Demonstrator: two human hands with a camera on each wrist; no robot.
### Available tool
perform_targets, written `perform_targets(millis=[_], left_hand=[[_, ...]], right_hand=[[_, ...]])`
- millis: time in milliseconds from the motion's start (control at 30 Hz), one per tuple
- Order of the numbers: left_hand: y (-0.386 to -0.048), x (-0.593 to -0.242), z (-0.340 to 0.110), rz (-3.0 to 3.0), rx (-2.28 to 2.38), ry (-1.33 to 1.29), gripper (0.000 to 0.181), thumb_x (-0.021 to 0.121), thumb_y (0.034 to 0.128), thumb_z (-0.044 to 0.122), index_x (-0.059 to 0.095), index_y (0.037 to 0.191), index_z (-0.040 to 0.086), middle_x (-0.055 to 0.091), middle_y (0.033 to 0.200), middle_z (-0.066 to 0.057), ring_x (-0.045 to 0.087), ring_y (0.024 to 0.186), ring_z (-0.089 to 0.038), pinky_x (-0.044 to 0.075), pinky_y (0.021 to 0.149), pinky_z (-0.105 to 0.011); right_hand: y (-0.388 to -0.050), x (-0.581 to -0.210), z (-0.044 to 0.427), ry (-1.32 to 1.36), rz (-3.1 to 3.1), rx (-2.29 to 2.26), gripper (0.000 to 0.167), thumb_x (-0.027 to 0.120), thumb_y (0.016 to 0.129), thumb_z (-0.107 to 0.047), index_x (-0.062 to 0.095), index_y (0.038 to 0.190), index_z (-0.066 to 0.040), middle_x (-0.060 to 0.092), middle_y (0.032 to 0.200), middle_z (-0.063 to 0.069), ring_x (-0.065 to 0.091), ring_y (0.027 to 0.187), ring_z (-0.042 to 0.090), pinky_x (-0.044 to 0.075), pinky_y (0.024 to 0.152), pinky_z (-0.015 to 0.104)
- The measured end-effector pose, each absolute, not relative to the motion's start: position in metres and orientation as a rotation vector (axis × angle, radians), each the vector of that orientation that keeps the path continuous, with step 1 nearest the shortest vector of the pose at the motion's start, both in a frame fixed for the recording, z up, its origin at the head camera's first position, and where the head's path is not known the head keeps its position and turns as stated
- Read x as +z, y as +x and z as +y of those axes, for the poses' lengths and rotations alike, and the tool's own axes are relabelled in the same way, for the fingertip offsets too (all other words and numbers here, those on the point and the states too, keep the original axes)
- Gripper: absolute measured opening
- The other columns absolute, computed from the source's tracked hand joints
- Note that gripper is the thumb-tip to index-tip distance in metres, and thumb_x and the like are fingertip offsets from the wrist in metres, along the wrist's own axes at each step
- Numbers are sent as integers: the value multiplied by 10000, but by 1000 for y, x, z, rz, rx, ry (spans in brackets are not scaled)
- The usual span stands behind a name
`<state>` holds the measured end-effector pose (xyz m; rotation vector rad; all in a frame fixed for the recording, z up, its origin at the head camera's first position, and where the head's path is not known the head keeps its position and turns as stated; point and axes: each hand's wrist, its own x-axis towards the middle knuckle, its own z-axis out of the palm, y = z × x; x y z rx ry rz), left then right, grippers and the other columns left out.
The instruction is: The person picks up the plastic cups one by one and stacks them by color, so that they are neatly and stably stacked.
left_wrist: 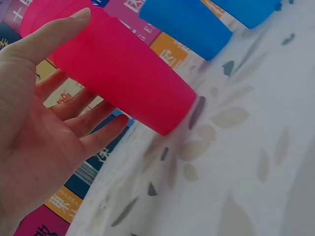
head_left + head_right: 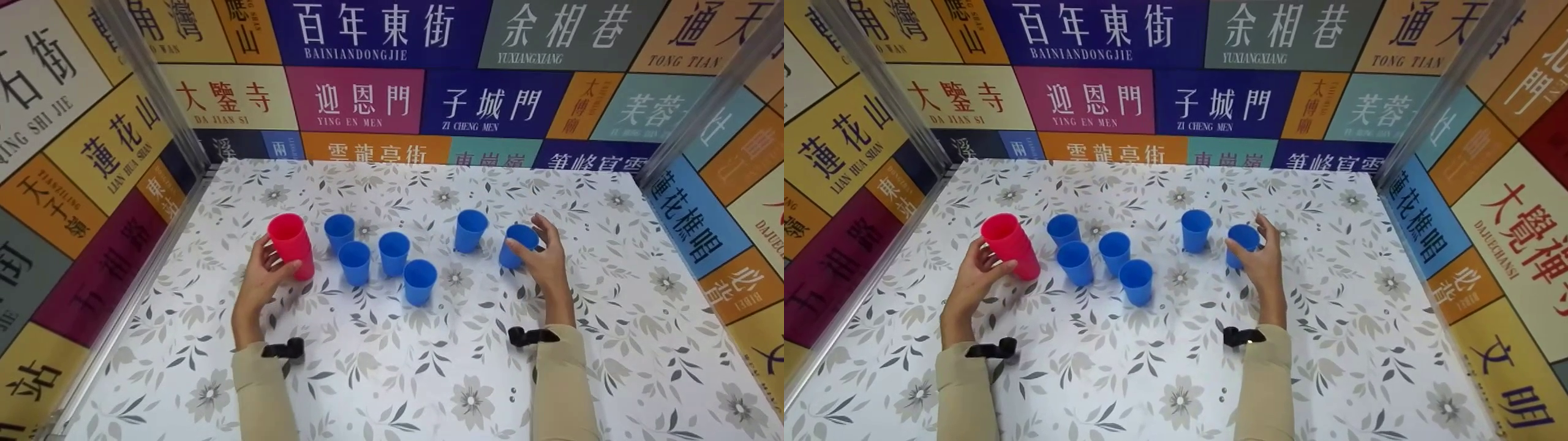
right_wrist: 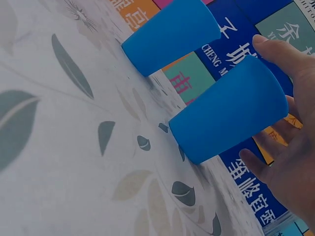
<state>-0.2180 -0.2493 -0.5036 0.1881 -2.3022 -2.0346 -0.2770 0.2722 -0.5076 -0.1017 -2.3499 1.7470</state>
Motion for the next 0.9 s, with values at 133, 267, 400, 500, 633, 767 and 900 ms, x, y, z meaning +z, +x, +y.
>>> perform_targets(millis=[133,267,400,500,633,767,900], left_hand=[[-215,-496,-251,-2259,-2017,152,905,786,868,227,230,1581,172,406,1550,-131,416,1416,-289,343,1215,-446],[-210,-490,-254,-2209,-2000,135,914,782,870,212,217,1588,185,405,1548,-123,412,1420,-275,330,1222,-453],[-207,-482,-255,-2133,-1975,116,902,769,879,164,211,1588,162,421,1540,-130,419,1426,-274,317,1224,-471],[-205,-473,-252,-2043,-1956,92,881,764,877,122,231,1578,138,435,1529,-139,425,1427,-282,310,1226,-472],[-205,-458,-243,-1906,-1926,46,857,755,869,63,256,1564,99,442,1517,-140,423,1428,-280,298,1235,-446],[-202,-445,-233,-1790,-1875,13,819,745,861,20,297,1544,86,460,1496,-138,435,1416,-258,298,1237,-433],[-200,-435,-223,-1672,-1839,-20,745,722,857,-32,363,1505,42,494,1455,-156,456,1397,-273,315,1228,-436]], right_hand=[[-278,-509,273,-119,-2352,1777,846,788,865,-215,318,1563,-139,395,1589,81,316,1511,234,306,1201,448],[-278,-510,273,-152,-2393,1765,798,781,874,-245,361,1543,-127,408,1584,81,350,1486,234,326,1191,422],[-278,-510,272,-172,-2439,1721,750,769,886,-286,402,1522,-134,404,1578,105,370,1464,266,339,1181,428],[-278,-509,271,-177,-2457,1696,753,771,882,-306,405,1519,-140,399,1573,126,369,1463,284,340,1184,444],[-278,-508,271,-187,-2444,1706,779,787,868,-300,396,1521,-135,407,1564,139,386,1449,295,349,1180,460],[-278,-509,271,-195,-2440,1711,802,792,862,-297,378,1529,-130,423,1556,153,411,1431,308,364,1170,462],[-277,-509,269,-202,-2463,1723,839,784,866,-341,339,1550,-144,462,1527,187,470,1379,339,390,1140,468]])
